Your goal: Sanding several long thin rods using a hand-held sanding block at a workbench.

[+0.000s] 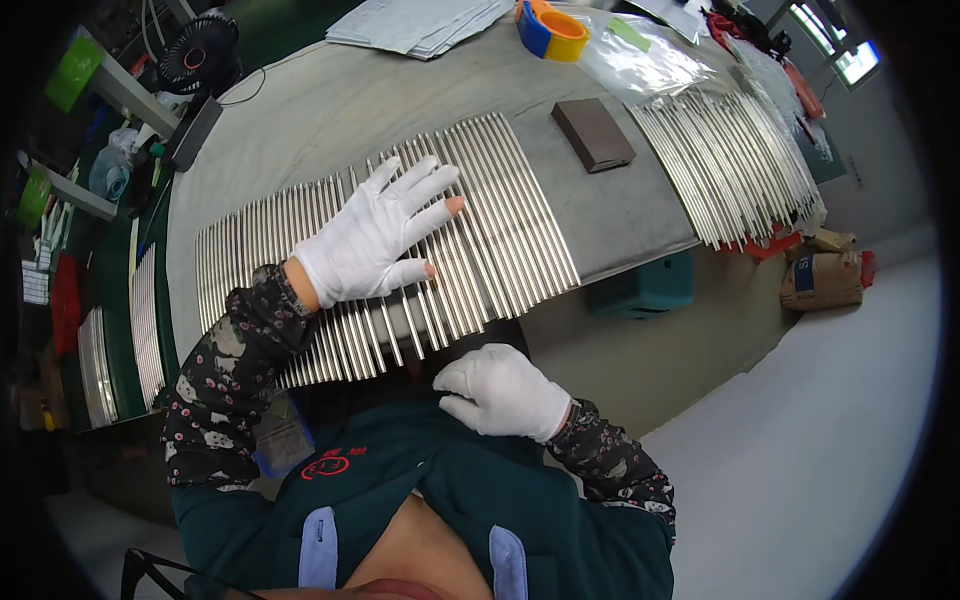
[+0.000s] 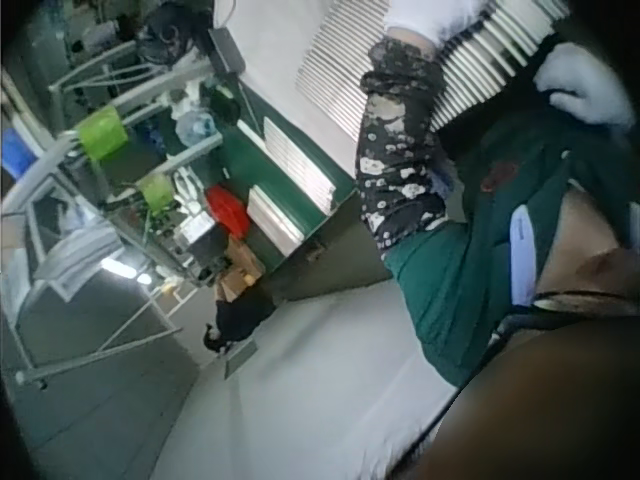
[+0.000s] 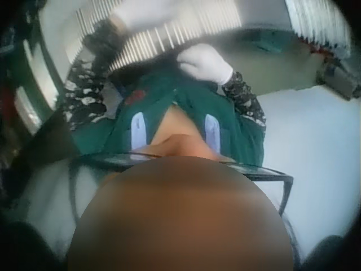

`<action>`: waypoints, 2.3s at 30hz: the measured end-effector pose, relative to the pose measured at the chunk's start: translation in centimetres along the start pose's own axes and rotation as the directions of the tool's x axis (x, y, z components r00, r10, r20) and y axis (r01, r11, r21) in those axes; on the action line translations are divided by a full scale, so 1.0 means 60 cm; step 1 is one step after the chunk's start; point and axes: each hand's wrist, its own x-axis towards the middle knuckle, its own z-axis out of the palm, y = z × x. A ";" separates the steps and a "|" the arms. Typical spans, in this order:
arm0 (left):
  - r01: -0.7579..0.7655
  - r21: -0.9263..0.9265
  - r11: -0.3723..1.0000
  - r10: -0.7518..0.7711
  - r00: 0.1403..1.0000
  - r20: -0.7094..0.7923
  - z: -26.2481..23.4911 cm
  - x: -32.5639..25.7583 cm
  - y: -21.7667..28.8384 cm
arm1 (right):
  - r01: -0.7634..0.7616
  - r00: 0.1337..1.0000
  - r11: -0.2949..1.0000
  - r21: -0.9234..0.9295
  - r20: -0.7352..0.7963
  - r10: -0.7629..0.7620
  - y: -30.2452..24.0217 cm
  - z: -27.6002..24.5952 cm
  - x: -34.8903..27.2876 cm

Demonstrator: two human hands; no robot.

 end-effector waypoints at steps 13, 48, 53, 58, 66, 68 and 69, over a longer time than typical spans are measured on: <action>0.284 0.030 0.958 -0.279 0.953 -0.120 0.046 -0.131 -0.084 | -0.774 0.560 0.626 0.096 -0.359 0.747 0.165 0.056 -0.044; 0.273 0.108 0.956 -0.245 0.945 -0.214 0.072 -0.109 -0.088 | -0.184 0.431 0.297 0.937 -0.195 0.881 0.310 0.010 -0.394; 0.294 0.082 0.952 -0.274 0.942 -0.192 0.063 -0.142 -0.092 | -0.333 0.207 0.411 0.849 -0.359 0.910 0.181 -0.030 -0.268; 0.254 0.076 0.964 -0.235 0.951 -0.202 0.077 -0.120 -0.103 | -0.322 -0.142 0.371 0.871 -0.432 0.890 0.367 -0.003 -0.382; 0.261 0.074 0.963 -0.246 0.955 -0.166 0.076 -0.122 -0.122 | 0.108 0.040 0.687 0.719 -0.693 0.720 0.350 -0.033 -0.243; 0.278 0.089 0.957 -0.264 0.954 -0.140 0.070 -0.126 -0.121 | 0.120 0.067 0.720 0.684 -0.729 0.682 0.326 -0.056 -0.228; 0.279 0.086 0.957 -0.266 0.955 -0.135 0.065 -0.127 -0.121 | 0.122 0.084 0.752 0.648 -0.762 0.642 0.315 -0.068 -0.226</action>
